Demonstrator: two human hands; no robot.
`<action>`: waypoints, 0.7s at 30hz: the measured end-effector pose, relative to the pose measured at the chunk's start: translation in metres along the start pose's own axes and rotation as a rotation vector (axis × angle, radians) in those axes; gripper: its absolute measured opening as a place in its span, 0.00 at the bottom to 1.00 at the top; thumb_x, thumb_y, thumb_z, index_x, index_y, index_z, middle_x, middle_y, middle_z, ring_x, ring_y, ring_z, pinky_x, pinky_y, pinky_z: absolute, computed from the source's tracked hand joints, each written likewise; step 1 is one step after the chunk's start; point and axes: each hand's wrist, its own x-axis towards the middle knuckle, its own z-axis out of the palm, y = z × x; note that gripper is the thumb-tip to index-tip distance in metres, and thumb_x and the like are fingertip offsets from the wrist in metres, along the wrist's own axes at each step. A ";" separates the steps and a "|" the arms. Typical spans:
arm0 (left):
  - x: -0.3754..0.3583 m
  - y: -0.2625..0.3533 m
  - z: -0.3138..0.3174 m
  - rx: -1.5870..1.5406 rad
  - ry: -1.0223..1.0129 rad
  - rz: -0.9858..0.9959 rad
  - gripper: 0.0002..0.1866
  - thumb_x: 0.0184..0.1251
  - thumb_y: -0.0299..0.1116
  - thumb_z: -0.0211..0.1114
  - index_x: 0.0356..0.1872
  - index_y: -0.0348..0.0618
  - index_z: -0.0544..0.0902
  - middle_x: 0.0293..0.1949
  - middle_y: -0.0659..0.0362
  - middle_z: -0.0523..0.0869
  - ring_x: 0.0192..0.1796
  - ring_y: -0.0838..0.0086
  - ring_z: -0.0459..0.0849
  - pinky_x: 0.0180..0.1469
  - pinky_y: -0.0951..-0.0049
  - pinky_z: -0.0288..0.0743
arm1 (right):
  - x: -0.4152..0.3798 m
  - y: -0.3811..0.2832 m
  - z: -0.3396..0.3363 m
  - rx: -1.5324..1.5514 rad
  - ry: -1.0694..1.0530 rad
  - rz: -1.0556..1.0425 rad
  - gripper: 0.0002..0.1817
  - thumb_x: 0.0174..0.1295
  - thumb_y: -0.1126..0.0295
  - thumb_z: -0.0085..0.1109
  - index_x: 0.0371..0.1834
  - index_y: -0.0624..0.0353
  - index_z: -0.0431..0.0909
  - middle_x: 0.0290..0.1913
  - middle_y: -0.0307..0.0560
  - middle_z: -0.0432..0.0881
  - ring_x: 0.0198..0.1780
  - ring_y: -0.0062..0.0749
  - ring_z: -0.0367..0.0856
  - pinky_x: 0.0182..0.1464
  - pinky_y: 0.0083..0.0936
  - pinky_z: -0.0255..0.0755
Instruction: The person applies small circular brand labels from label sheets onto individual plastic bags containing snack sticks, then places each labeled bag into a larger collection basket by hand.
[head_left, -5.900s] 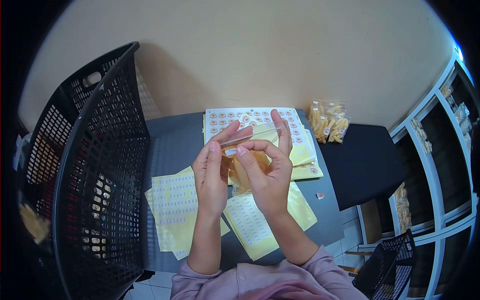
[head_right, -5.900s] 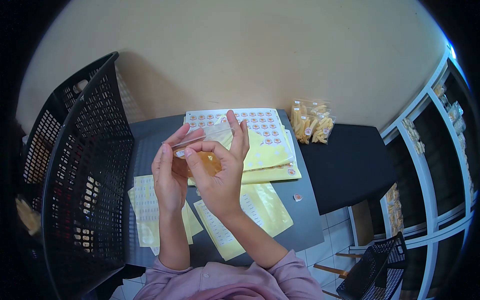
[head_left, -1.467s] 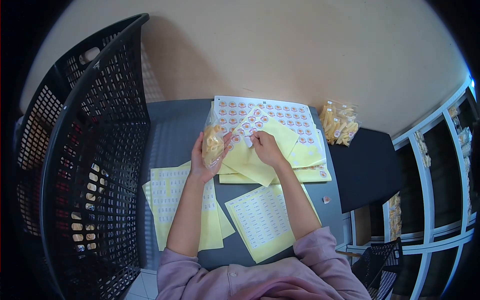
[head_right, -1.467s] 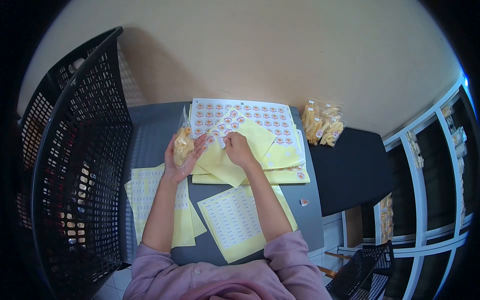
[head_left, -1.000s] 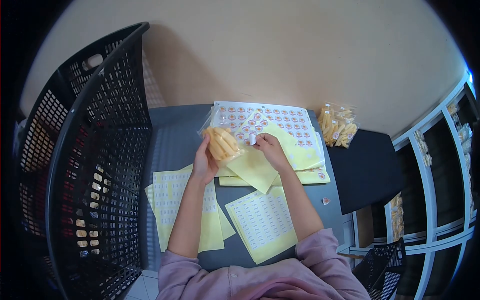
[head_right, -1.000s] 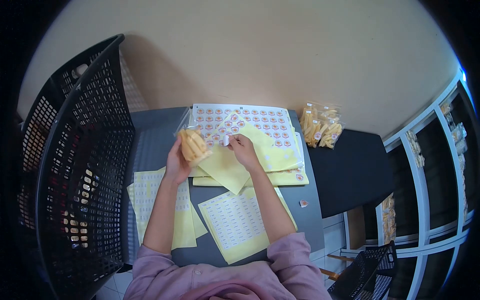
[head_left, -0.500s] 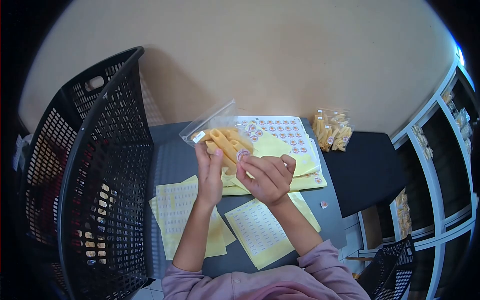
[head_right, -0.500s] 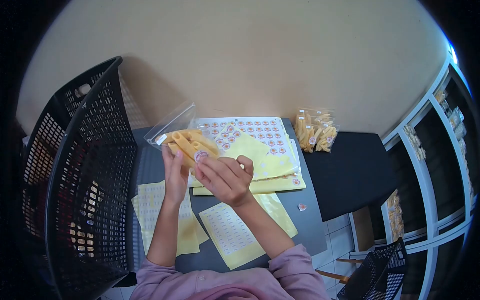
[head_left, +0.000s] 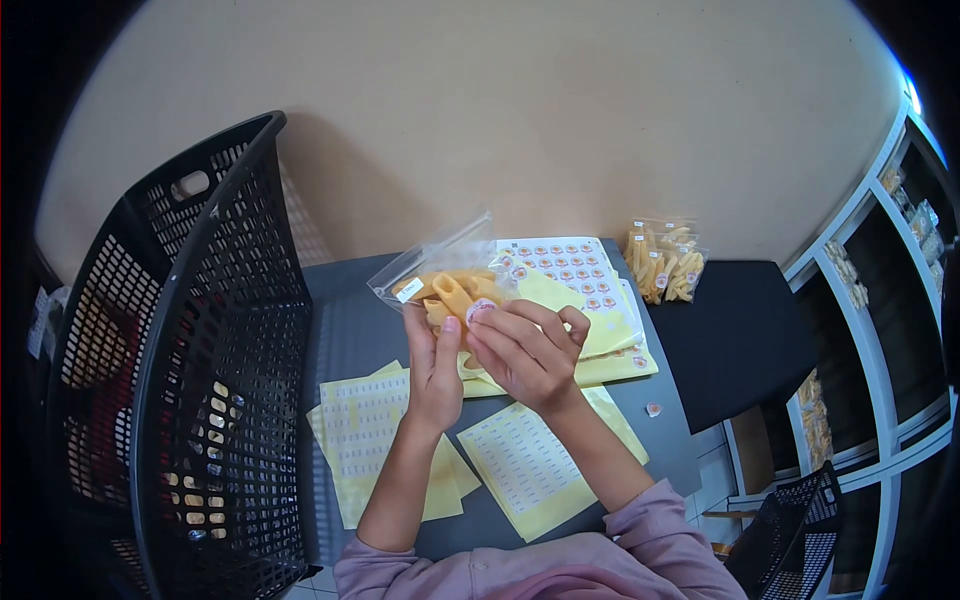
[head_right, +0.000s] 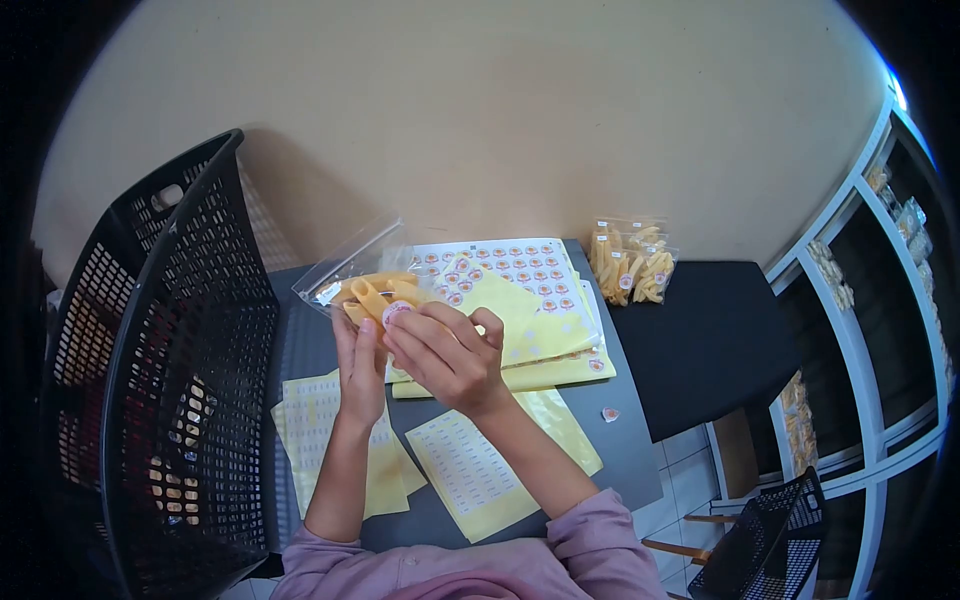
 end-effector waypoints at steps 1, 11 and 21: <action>0.001 0.001 0.000 0.001 -0.004 0.000 0.19 0.66 0.32 0.43 0.55 0.35 0.55 0.51 0.52 0.65 0.54 0.72 0.64 0.57 0.72 0.56 | -0.002 -0.001 -0.001 0.021 -0.061 0.026 0.09 0.47 0.64 0.61 0.33 0.50 0.80 0.40 0.28 0.78 0.39 0.20 0.74 0.44 0.22 0.53; 0.004 0.007 0.001 0.062 -0.032 -0.044 0.21 0.64 0.27 0.48 0.56 0.34 0.53 0.49 0.54 0.67 0.52 0.75 0.67 0.54 0.76 0.61 | -0.018 -0.005 -0.016 0.129 -0.399 0.224 0.26 0.51 0.51 0.54 0.54 0.46 0.69 0.60 0.37 0.65 0.65 0.43 0.53 0.65 0.42 0.30; -0.016 0.024 0.018 0.137 -0.165 -0.068 0.23 0.62 0.25 0.49 0.57 0.36 0.53 0.51 0.53 0.67 0.53 0.73 0.67 0.56 0.75 0.60 | -0.022 0.010 -0.061 0.619 -0.282 0.692 0.45 0.47 0.52 0.62 0.61 0.69 0.51 0.61 0.66 0.54 0.62 0.49 0.57 0.60 0.36 0.54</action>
